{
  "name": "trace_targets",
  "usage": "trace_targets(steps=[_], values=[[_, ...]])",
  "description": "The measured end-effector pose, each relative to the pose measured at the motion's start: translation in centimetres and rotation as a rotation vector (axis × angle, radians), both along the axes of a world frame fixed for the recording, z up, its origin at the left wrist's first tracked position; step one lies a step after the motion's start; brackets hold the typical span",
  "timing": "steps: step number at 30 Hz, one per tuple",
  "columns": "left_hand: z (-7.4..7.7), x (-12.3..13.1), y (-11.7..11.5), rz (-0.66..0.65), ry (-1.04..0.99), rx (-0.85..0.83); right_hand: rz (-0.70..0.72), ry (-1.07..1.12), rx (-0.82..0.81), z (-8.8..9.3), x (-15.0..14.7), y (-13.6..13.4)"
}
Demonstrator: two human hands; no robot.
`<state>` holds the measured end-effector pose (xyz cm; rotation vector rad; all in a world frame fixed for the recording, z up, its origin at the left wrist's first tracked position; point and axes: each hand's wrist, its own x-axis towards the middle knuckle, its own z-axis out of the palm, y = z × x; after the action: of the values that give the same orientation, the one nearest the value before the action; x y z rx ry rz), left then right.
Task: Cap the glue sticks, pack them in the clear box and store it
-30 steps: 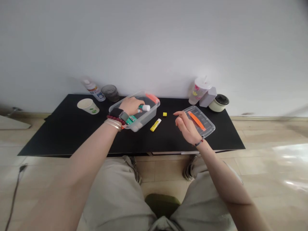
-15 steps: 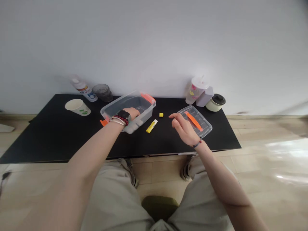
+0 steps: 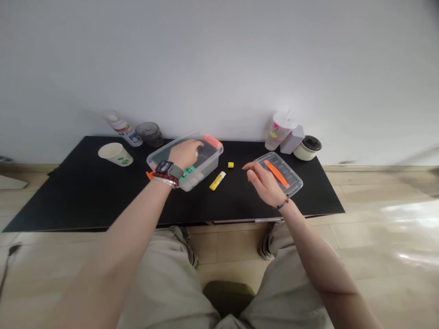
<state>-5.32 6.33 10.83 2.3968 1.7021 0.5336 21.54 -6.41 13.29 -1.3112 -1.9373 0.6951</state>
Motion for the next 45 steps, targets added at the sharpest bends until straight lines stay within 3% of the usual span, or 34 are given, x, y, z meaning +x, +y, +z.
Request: trace_targets(steps=[2, 4, 7, 10, 13, 15, 18, 21, 23, 27, 29, 31, 35, 39, 43, 45], values=[[0.8, 2.1, -1.7, 0.03, -0.057, 0.16, -0.011, -0.008, 0.009, -0.1, 0.2, 0.2], [0.1, 4.2, -3.9, -0.057, -0.068, 0.209, -0.022, -0.015, 0.022, -0.2, 0.4, 0.4], [-3.0, 6.4, -6.5, -0.141, 0.057, 0.07, -0.048, -0.032, 0.035, -0.4, 0.5, 0.8], [-6.6, 6.8, -7.3, -0.045, 0.225, -0.091, -0.07, -0.081, 0.025, -0.6, 0.7, 1.0], [-8.3, 6.0, -7.1, -0.02, 0.312, -0.157, -0.081, -0.174, 0.003, -1.0, 0.8, 1.6], [-8.1, 5.6, -7.0, -0.038, 0.342, -0.181, -0.102, -0.268, -0.016, -1.8, 0.8, 2.2], [-5.9, 5.5, -7.5, -0.024, 0.298, -0.183, -0.17, -0.467, -0.026, -3.7, 0.4, 3.5], [-3.4, 5.2, -8.4, 0.01, 0.114, -0.215, -0.176, -0.639, 0.004, -6.3, -0.8, 5.2], [-2.8, 4.8, -8.9, -0.021, -0.104, -0.298, -0.128, -0.688, 0.02, -8.1, -1.7, 6.4], [-4.7, 3.7, -9.1, -0.082, -0.584, -0.537, -0.06, -0.71, 0.019, -11.5, -3.5, 8.2], [-6.0, 3.4, -9.1, -0.078, -0.678, -0.615, -0.049, -0.712, -0.006, -12.7, -4.1, 8.8], [-6.6, 3.3, -9.0, -0.061, -0.642, -0.624, -0.056, -0.706, -0.028, -13.5, -4.5, 9.1], [-6.3, 3.5, -9.1, -0.025, -0.496, -0.627, -0.107, -0.664, -0.032, -14.0, -4.4, 9.5], [-6.0, 3.8, -9.2, -0.009, -0.551, -0.67, -0.161, -0.529, -0.095, -13.9, -3.3, 9.5], [-5.5, 3.7, -9.6, -0.019, -0.548, -0.683, -0.217, -0.107, -0.255, -12.6, -1.4, 8.6], [-4.8, 3.8, -10.0, -0.062, -0.51, -0.665, -0.16, 0.151, -0.364, -11.1, -0.3, 7.6]])
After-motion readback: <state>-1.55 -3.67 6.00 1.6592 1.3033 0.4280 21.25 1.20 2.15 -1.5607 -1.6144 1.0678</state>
